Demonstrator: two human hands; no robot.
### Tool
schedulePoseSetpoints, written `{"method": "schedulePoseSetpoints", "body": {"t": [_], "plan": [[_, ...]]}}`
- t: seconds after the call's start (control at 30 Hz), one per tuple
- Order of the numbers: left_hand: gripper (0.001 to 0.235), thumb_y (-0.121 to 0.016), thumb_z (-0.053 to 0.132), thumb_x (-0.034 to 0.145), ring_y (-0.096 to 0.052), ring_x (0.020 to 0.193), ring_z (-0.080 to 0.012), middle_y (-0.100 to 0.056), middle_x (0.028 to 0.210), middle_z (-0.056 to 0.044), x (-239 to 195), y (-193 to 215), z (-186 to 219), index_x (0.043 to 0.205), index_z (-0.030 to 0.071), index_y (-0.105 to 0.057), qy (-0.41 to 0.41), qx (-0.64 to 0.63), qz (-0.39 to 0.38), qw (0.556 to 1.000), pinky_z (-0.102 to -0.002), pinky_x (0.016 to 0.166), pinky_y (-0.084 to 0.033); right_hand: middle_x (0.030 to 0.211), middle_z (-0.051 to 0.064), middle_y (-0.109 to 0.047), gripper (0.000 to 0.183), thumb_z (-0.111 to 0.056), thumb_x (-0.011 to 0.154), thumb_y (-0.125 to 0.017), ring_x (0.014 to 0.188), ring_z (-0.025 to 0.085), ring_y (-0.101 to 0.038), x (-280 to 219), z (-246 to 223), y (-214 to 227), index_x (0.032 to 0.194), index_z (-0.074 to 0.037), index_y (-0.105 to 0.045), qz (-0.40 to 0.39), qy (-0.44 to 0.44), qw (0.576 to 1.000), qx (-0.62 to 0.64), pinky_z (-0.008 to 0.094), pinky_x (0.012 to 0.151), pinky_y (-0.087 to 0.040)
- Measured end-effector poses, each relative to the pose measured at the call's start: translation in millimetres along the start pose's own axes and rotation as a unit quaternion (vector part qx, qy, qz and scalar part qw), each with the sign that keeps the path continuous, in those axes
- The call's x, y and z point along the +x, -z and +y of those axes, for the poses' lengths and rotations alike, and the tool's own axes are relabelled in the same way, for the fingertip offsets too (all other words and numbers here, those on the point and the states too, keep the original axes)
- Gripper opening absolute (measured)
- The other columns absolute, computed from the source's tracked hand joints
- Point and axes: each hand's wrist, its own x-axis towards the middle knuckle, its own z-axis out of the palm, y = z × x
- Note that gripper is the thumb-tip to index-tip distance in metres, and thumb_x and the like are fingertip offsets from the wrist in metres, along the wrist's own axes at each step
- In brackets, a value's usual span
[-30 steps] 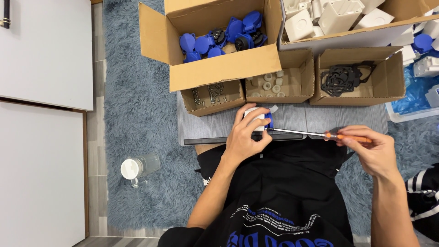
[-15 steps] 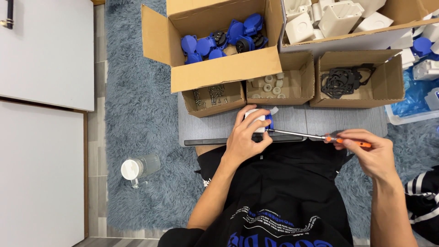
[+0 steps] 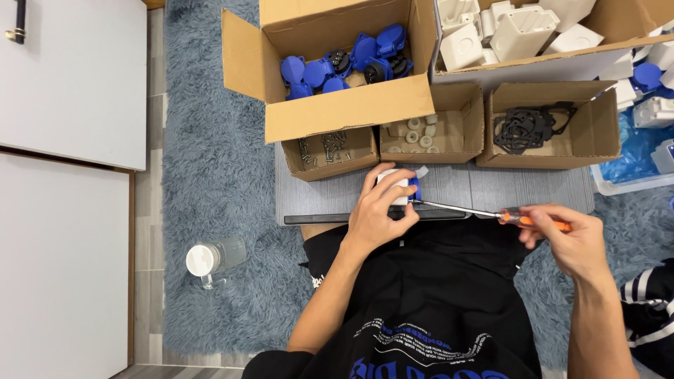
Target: The person assembles a white plastic electrical box with a blue cover. They insert a small white piece into the box, place a blue cover over it, and use a screwdriver to tighten screws. The person then removes the cover and inspects the box before placing it back into a cardboard box.
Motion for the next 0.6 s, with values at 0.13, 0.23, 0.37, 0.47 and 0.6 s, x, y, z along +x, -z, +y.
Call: {"method": "schedulePoseSetpoints", "body": {"t": [0.13, 0.23, 0.37, 0.47, 0.6], "plan": [[0.023, -0.073, 0.002, 0.088, -0.059, 0.137, -0.0437, -0.072, 0.135, -0.008, 0.5, 0.3, 0.0, 0.110, 0.009, -0.071, 0.001, -0.003, -0.001, 1.000, -0.052, 0.117, -0.056, 0.118, 0.027, -0.076, 0.020, 0.009, 0.097, -0.072, 0.089, 0.036, -0.080, 1.3, 15.4, 7.4, 0.117, 0.012, -0.074, -0.021, 0.060, 0.997, 0.049, 0.038, 0.086, -0.073], [0.021, -0.074, 0.003, 0.089, -0.060, 0.136, -0.0439, -0.072, 0.134, -0.009, 1.0, 0.5, 0.2, 0.109, 0.008, -0.071, -0.003, -0.003, -0.001, 1.000, -0.053, 0.118, -0.054, 0.122, 0.025, -0.074, 0.023, 0.012, 0.088, -0.077, 0.095, 0.031, -0.079, 1.8, 29.1, 12.7, 0.111, 0.008, -0.075, -0.018, 0.085, 0.994, 0.065, 0.034, 0.101, -0.071], [0.022, -0.074, 0.003, 0.088, -0.059, 0.136, -0.0436, -0.072, 0.135, -0.008, 0.8, 0.3, 0.1, 0.109, 0.009, -0.070, -0.001, -0.003, 0.000, 1.000, -0.052, 0.117, -0.055, 0.132, 0.021, -0.072, 0.034, 0.014, 0.084, -0.079, 0.119, 0.027, -0.075, 3.5, 23.3, 11.8, 0.115, 0.004, -0.075, -0.025, 0.090, 0.994, 0.063, 0.031, 0.107, -0.067], [0.022, -0.073, 0.003, 0.089, -0.059, 0.136, -0.0440, -0.072, 0.134, -0.008, 0.5, -0.1, -0.5, 0.110, 0.009, -0.071, -0.002, -0.003, 0.000, 1.000, -0.052, 0.118, -0.055, 0.135, 0.021, -0.074, 0.034, -0.004, 0.095, -0.076, 0.128, 0.029, -0.072, 3.2, -2.2, 1.6, 0.128, 0.004, -0.074, -0.028, 0.095, 0.993, -0.063, 0.037, 0.113, -0.060], [0.022, -0.075, 0.003, 0.089, -0.060, 0.135, -0.0441, -0.072, 0.134, -0.009, 1.0, 0.0, -0.7, 0.109, 0.009, -0.071, -0.008, -0.006, 0.003, 1.000, -0.052, 0.118, -0.054, 0.097, 0.030, -0.076, 0.023, -0.001, 0.110, -0.064, 0.073, 0.034, -0.076, 3.6, 5.1, 1.9, 0.121, 0.017, -0.073, -0.012, 0.027, 1.000, 0.003, 0.036, 0.069, -0.066]]}}
